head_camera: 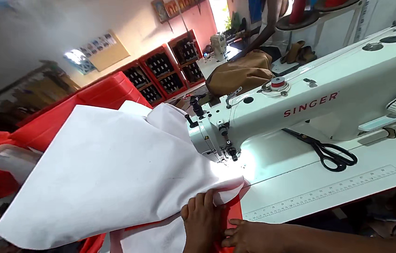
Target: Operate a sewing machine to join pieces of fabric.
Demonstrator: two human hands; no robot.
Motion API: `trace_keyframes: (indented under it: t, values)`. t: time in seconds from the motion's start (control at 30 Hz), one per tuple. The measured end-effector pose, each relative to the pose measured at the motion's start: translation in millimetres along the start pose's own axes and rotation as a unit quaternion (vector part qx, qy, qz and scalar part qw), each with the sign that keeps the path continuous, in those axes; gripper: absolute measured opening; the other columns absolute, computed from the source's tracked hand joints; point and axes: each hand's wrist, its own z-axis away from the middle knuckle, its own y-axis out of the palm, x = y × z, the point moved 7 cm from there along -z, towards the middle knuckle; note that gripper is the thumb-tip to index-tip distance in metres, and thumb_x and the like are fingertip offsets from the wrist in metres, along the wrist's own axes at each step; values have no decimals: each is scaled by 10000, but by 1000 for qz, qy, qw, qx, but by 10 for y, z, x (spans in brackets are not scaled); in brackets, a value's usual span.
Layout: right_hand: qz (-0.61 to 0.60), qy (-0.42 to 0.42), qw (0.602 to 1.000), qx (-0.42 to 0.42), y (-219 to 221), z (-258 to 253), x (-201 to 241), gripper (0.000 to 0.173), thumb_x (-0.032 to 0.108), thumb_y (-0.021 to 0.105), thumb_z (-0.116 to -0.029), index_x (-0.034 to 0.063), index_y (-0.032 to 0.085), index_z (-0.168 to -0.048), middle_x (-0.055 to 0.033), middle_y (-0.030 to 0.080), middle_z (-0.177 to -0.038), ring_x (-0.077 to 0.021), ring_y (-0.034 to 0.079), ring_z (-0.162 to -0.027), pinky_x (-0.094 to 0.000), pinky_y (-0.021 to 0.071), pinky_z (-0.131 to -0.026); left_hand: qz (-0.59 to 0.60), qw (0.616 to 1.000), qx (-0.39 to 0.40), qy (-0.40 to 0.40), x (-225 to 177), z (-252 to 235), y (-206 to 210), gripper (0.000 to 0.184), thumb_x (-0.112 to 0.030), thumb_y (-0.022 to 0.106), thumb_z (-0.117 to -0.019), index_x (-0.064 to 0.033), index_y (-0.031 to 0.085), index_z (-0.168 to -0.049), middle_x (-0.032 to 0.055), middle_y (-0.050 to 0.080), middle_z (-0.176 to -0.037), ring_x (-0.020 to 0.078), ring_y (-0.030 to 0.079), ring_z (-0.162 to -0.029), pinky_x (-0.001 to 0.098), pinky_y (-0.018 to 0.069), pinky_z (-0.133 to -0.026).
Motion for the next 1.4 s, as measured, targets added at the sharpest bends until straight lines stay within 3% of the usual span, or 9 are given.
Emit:
trace_keyframes:
  t: [0.17,0.27,0.37,0.57,0.67,0.8,1.17,1.3,1.4]
  values:
    - [7,0,1000,-13,10,12,2,301,161,570,-1035,60,729,-1270,-243,567,-1464,-460,431,-1445,-680,199,-1201,34,998,-47,38,75,-46,178,209,-388,617,-897,-326,799,-978,69,719,-1003,309,668,-934,501,444,-779]
    - [17,-1,1000,-14,32,7,-18,303,161,577,-1030,78,727,-1279,-231,573,-1461,-448,441,-1440,-673,209,-1200,136,990,-19,30,108,-125,50,341,-299,475,-970,-193,797,-932,43,760,-1091,314,690,-1025,560,463,-836]
    - [25,-10,999,-30,40,9,-33,289,168,588,-1025,71,739,-1251,-228,605,-1424,-445,463,-1424,-657,233,-1202,175,984,33,13,81,-309,-237,481,-304,395,-1046,2,739,-907,141,735,-865,358,721,-896,576,521,-862]
    - [34,58,997,23,-35,46,122,346,128,467,-1067,43,702,-1306,-187,563,-1490,-387,390,-1491,-601,163,-1245,75,981,173,53,-342,-407,-437,466,-383,596,-989,64,703,-915,207,705,-800,411,734,-816,566,569,-737]
    - [25,32,999,-28,-27,62,59,291,146,538,-1043,30,744,-1212,-233,605,-1412,-425,497,-1389,-614,270,-1199,62,962,265,2,-321,-359,-379,553,-421,794,-849,81,674,-1047,237,710,-949,429,703,-955,580,536,-831]
    - [-27,59,989,-130,-206,182,5,224,-8,600,-941,-10,737,-1119,-294,589,-1306,-462,554,-1233,-579,446,-1046,69,972,216,-63,-136,-410,-370,346,-269,696,-964,52,700,-1092,223,723,-943,423,710,-941,592,533,-842]
    - [137,211,965,-79,-389,179,-263,828,412,711,-942,-63,381,-1534,-295,241,-1653,-430,216,-1553,-581,149,-1250,116,991,-30,51,-287,-436,-310,186,-52,677,-873,-92,813,-994,133,752,-1071,357,708,-931,533,540,-754]
    - [117,236,962,-71,-394,-59,-267,743,510,678,-931,-16,527,-1432,-277,461,-1528,-447,369,-1467,-657,207,-1199,165,967,34,192,-526,-355,-132,178,-60,605,-908,-89,780,-922,67,779,-1095,310,724,-1096,534,542,-961]
    - [133,267,953,-55,-345,-169,-197,526,429,578,-994,-24,625,-1257,-299,605,-1321,-469,547,-1281,-677,405,-1021,114,961,108,230,-673,-285,47,167,-147,614,-935,-137,746,-833,20,774,-868,222,754,-842,434,583,-781]
